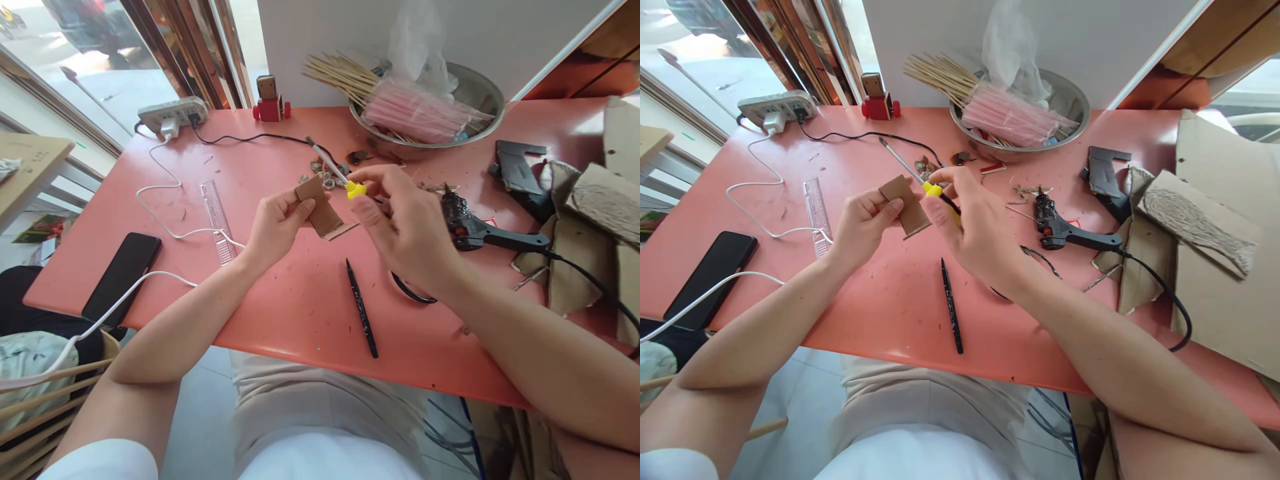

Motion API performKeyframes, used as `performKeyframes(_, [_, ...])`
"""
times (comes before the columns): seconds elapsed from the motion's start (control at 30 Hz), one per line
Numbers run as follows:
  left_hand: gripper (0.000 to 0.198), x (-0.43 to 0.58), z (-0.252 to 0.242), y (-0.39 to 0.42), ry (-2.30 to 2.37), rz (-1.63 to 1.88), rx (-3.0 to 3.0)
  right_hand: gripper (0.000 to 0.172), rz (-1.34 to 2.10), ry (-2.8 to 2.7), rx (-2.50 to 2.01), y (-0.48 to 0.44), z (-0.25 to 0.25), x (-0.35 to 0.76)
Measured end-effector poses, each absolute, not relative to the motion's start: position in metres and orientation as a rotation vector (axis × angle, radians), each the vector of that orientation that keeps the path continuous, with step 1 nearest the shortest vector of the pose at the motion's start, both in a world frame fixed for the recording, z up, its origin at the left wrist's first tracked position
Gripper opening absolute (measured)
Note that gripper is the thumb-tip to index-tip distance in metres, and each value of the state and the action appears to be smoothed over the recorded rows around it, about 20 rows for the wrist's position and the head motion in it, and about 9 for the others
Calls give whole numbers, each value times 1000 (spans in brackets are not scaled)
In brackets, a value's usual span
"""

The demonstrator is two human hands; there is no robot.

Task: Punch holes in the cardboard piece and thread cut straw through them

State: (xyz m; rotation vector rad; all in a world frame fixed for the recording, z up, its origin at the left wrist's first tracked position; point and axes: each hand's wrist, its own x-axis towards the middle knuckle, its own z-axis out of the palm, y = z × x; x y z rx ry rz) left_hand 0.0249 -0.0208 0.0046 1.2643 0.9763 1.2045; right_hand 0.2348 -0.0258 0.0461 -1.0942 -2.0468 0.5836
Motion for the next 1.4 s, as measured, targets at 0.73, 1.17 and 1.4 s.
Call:
performKeyframes(0.73, [42, 23, 8, -25, 1039, 1339, 1410, 39, 183, -2378, -1168, -39, 52, 244])
performKeyframes(1.17, [36, 34, 16, -44, 1109, 1238, 1667, 19, 1049, -2087, -1076, -26, 48, 233])
performKeyframes(1.4, [27, 22, 10, -32, 1169, 1337, 1654, 22, 885, -2093, -1104, -28, 53, 238])
